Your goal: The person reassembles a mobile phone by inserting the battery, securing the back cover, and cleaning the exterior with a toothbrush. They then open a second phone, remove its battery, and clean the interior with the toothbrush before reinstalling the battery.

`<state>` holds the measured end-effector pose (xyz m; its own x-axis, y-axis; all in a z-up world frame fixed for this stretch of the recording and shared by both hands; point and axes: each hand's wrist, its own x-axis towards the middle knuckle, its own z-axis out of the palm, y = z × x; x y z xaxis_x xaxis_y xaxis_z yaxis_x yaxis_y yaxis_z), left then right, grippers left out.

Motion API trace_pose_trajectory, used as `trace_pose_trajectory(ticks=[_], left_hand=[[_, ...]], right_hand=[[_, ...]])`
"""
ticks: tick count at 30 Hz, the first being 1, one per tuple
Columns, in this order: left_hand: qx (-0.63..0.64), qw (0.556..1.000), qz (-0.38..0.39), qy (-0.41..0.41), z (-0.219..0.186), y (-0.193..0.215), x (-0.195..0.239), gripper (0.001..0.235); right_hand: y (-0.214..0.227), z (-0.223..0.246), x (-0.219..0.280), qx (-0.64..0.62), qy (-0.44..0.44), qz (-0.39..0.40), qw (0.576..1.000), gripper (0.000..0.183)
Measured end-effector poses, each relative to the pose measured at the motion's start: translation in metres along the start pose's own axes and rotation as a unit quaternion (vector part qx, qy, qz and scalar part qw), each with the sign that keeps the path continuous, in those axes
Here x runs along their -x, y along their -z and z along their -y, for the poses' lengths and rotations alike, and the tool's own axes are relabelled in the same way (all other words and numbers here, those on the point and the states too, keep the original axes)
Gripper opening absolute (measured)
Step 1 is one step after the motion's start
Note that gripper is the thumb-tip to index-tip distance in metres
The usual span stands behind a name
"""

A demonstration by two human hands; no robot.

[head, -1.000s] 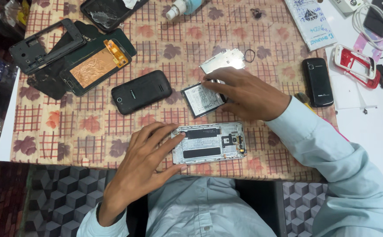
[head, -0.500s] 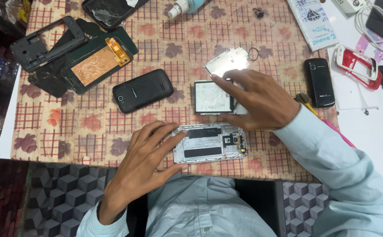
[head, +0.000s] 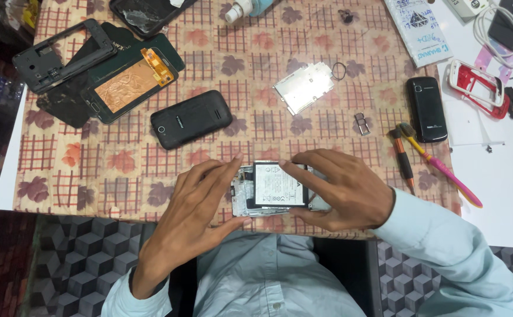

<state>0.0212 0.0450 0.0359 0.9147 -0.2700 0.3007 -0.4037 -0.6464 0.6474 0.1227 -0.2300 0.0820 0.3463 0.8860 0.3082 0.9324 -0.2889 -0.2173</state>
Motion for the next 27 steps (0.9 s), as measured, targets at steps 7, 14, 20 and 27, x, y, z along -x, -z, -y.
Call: trace_pose_trajectory(ticks=[7,14,20,27], left_hand=[[0.003,1.000,-0.005,-0.007,0.002,0.000,0.002,0.102],[-0.001,1.000,-0.010,-0.011,0.004,-0.003,0.004,0.099],[0.004,1.000,-0.001,-0.001,0.005,-0.004,0.004,0.100],[-0.005,1.000,-0.003,-0.014,0.007,-0.004,0.005,0.088]], right_hand=[[-0.010,0.002,-0.005,0.018,0.013,-0.010,1.000,0.073],[-0.021,-0.003,-0.002,-0.035,0.001,0.005,0.999,0.070],[-0.021,-0.008,0.001,-0.058,0.010,0.016,0.998,0.069],[-0.023,-0.008,0.004,-0.051,0.009,0.022,0.998,0.068]])
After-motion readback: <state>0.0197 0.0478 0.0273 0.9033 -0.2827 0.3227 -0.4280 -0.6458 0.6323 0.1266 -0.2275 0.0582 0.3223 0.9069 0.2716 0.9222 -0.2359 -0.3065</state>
